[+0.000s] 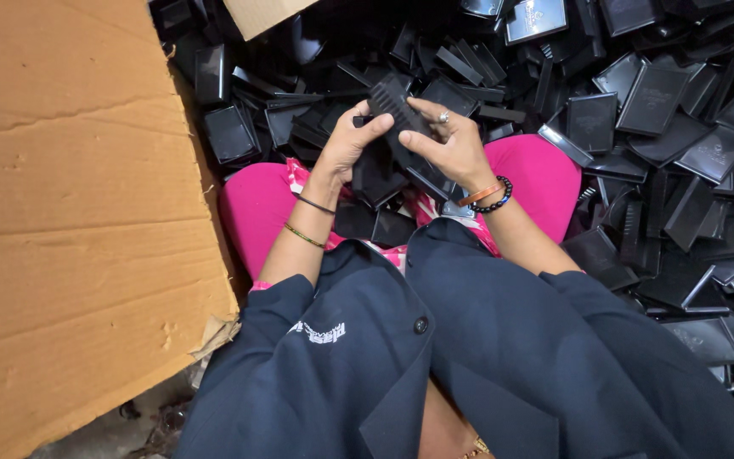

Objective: The person sits cross-legged on the floor and repeatedly picks up small black plastic cases from a large pile, opens them, and places them back into the pile. The person handles the cases one at a time throughout the clip.

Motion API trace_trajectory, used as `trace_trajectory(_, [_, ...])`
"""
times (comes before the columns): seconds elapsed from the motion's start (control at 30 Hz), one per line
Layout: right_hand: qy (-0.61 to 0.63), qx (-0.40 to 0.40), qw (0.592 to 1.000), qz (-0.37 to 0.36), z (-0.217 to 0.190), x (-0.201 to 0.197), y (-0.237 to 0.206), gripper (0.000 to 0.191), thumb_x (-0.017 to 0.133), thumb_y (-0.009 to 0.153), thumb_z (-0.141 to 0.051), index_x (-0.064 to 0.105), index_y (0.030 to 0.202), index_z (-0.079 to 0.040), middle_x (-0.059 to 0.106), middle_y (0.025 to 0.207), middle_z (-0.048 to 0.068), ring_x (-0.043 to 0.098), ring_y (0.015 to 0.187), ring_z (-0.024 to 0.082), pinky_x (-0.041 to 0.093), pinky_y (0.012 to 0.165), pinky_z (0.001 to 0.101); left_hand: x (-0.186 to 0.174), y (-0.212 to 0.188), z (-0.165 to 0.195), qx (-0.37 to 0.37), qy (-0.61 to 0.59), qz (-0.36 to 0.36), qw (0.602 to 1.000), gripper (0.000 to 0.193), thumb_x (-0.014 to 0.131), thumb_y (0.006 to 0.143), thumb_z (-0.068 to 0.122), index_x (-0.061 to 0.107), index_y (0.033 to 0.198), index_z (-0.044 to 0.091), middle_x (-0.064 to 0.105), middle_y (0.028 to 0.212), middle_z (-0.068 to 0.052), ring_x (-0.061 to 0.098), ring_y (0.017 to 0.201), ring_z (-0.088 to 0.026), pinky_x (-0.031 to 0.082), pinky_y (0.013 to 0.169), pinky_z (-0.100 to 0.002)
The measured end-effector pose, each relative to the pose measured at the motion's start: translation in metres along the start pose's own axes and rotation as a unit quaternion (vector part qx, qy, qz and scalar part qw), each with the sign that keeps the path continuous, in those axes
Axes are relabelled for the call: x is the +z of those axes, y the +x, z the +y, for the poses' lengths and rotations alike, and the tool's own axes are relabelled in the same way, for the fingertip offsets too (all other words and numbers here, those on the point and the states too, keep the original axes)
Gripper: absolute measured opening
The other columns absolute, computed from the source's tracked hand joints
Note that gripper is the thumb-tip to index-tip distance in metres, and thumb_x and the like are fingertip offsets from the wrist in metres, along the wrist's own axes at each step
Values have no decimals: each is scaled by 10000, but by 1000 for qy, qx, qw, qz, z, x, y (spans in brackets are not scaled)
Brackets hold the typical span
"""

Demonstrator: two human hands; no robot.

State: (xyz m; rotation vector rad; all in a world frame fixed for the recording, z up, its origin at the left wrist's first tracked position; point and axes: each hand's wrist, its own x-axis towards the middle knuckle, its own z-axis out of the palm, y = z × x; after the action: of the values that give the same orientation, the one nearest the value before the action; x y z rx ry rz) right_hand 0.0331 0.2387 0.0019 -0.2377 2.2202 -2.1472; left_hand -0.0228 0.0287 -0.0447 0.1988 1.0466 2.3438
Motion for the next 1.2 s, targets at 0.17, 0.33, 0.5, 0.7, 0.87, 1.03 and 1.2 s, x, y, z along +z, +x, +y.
trace_trajectory(0.17, [-15, 9, 1000, -19, -5, 1, -4, 581, 803, 942, -130, 582, 1459, 15, 697, 1324, 123, 670, 1159, 159, 546, 1018, 298, 3, 1, -3, -5, -16, 38, 999, 435, 810, 917, 194, 649, 1275, 7, 712, 1169, -93, 692, 1064, -193, 577, 959, -356])
trace_trajectory(0.33, [-319, -243, 916, 0, -9, 11, -12, 711, 863, 858, -182, 505, 1419, 68, 604, 1328, 285, 627, 1220, 428, 508, 1033, 414, -3, 4, -11, -101, -209, 98, 968, 364, 788, 907, 335, 703, 1087, 31, 750, 1024, -111, 729, 911, -238, 605, 857, -392])
trace_trajectory(0.5, [-318, -211, 922, 67, -9, 14, -16, 570, 829, 942, -157, 526, 1389, 25, 665, 1276, 241, 692, 1151, 397, 569, 967, 399, -4, 7, -13, -100, -192, 93, 972, 349, 757, 984, 396, 632, 1008, 71, 719, 999, -95, 715, 913, -230, 604, 846, -408])
trace_trajectory(0.7, [-259, -177, 947, 66, -6, 9, -17, 534, 842, 931, -155, 563, 1357, 6, 719, 1189, 192, 755, 1077, 347, 589, 945, 379, 3, -1, 3, -10, 22, 13, 1000, 506, 726, 962, 413, 597, 1282, 43, 688, 1170, -54, 673, 1065, -151, 573, 940, -334])
trace_trajectory(0.87, [-312, -258, 913, 42, 2, 9, -15, 612, 834, 861, -116, 562, 1396, 2, 649, 1357, 238, 653, 1273, 366, 532, 1094, 388, 10, -6, -3, -85, -53, 70, 992, 468, 749, 935, 343, 634, 1240, 7, 717, 1113, -89, 701, 995, -189, 593, 875, -355])
trace_trajectory(1.03, [-13, -36, 998, -53, 6, -1, 2, 566, 819, 914, -122, 542, 1387, 18, 662, 1292, 115, 641, 1200, 186, 524, 1055, 347, -2, -3, -10, -31, 4, 82, 996, 445, 826, 888, 239, 626, 1203, -3, 719, 1071, -106, 725, 943, -211, 623, 855, -377])
trace_trajectory(1.2, [169, 33, 984, 39, 4, -11, 13, 490, 740, 998, -127, 583, 1431, 40, 719, 1204, 109, 663, 1070, 182, 524, 950, 318, -14, -3, -7, -1, -2, 71, 997, 461, 842, 887, 239, 632, 1208, -18, 723, 1065, -105, 727, 933, -210, 626, 851, -372])
